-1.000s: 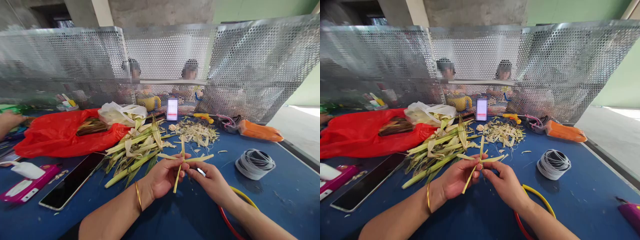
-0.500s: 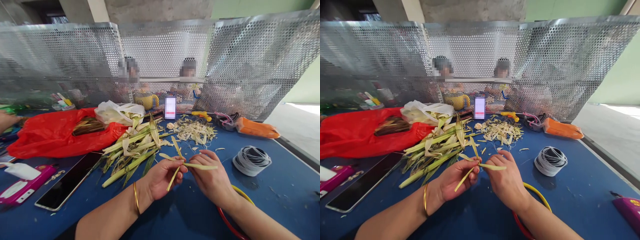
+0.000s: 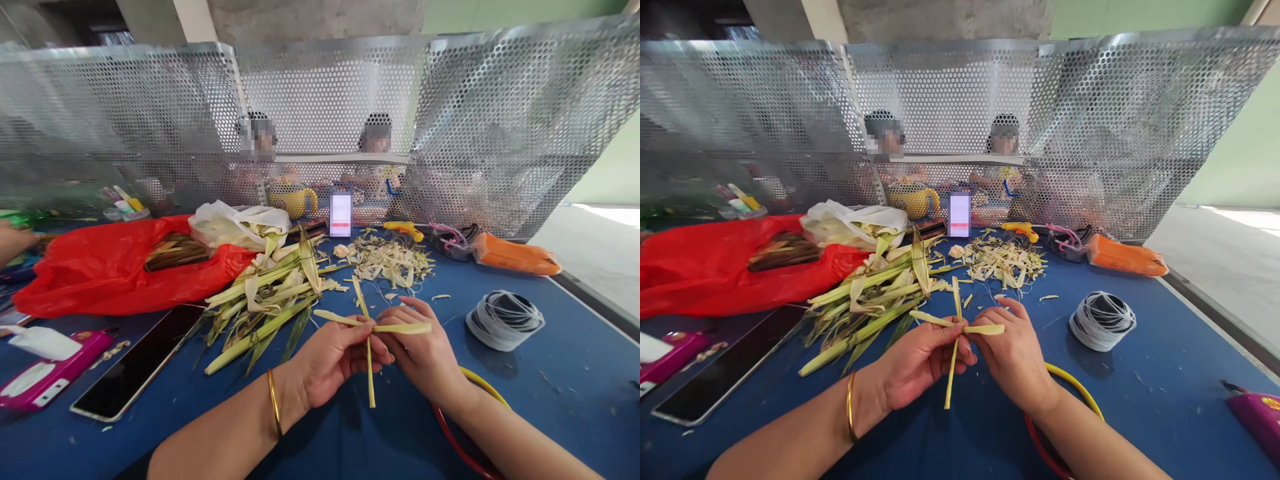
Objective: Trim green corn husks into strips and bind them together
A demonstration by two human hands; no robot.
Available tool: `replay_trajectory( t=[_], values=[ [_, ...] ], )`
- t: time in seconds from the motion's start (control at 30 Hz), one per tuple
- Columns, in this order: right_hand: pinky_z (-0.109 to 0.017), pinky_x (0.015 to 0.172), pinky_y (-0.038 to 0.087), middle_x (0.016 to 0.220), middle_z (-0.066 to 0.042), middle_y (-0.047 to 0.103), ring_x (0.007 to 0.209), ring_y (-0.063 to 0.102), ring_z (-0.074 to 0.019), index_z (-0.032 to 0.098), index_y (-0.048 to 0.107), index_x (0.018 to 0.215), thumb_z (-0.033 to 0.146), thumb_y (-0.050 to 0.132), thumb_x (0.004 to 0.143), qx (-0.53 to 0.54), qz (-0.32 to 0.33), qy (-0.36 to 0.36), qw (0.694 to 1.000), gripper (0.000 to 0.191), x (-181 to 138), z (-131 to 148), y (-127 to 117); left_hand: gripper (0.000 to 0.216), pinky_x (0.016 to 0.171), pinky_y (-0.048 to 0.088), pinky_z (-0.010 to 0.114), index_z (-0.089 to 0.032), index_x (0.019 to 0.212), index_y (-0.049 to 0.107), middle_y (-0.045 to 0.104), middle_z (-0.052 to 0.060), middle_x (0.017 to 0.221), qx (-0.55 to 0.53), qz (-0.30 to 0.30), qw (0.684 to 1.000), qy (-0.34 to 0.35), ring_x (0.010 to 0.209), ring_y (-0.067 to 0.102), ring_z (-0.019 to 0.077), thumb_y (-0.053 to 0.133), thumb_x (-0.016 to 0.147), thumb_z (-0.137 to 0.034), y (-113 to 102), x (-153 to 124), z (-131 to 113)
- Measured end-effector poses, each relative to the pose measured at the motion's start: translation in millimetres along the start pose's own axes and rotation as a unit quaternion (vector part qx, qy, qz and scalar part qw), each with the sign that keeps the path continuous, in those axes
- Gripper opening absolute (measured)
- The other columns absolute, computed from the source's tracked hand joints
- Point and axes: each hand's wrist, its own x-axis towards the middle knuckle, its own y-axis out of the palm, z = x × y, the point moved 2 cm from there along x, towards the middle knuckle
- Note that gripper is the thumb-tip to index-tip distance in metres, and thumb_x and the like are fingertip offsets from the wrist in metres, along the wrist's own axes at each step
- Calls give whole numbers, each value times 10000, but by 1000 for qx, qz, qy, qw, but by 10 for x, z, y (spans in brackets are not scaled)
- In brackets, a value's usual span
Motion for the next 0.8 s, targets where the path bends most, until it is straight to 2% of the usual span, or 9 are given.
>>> replay_trajectory(
  t=[0.17, 0.33, 0.43, 0.6, 0.7, 0.8],
  values=[
    [-415, 950, 336, 823, -20, 698, 808, 633, -181, 207, 619, 888, 148, 461, 921, 10, -9, 5, 1000, 172, -3, -48, 10, 178, 622, 561, 208, -103, 933, 676, 743, 95, 885, -14, -5, 1000, 2, 725, 714, 158, 590, 876, -247, 30, -14, 7],
    [-426, 973, 341, 797, -8, 685, 804, 635, -180, 221, 614, 847, 125, 510, 859, 60, 23, 29, 998, 142, -22, -64, 85, 202, 565, 543, 181, -80, 824, 674, 736, 98, 765, 7, -9, 1000, -6, 664, 711, 153, 556, 892, -229, 35, -4, 55],
    [-435, 963, 371, 792, -16, 689, 808, 639, -189, 226, 627, 858, 125, 511, 853, 74, 17, 50, 996, 154, -14, -78, 82, 189, 616, 553, 200, -88, 906, 666, 742, 118, 849, 5, -20, 1000, 16, 711, 716, 162, 565, 889, -248, 30, 1, 46],
    [-400, 846, 476, 984, -61, 703, 951, 636, -234, 225, 627, 1018, 203, 525, 845, 123, -11, 131, 984, 203, 14, -90, 15, 326, 644, 555, 243, -67, 979, 650, 722, 183, 968, 18, -50, 997, 54, 737, 714, 188, 512, 913, -355, 18, -9, -54],
    [-402, 872, 488, 1037, -62, 696, 1009, 630, -240, 221, 617, 1071, 234, 546, 819, 184, 5, 198, 963, 263, 11, -87, 16, 237, 626, 542, 226, -80, 947, 651, 729, 167, 944, 43, -82, 994, 64, 701, 706, 167, 547, 898, -288, 3, -1, -85],
    [-373, 844, 507, 1009, -60, 703, 970, 647, -230, 211, 626, 1076, 262, 572, 798, 243, 25, 246, 938, 288, 6, -79, 42, 172, 618, 527, 215, -86, 888, 654, 737, 149, 878, 73, -113, 988, 73, 678, 699, 154, 585, 874, -243, -15, 14, -79]
  ],
)
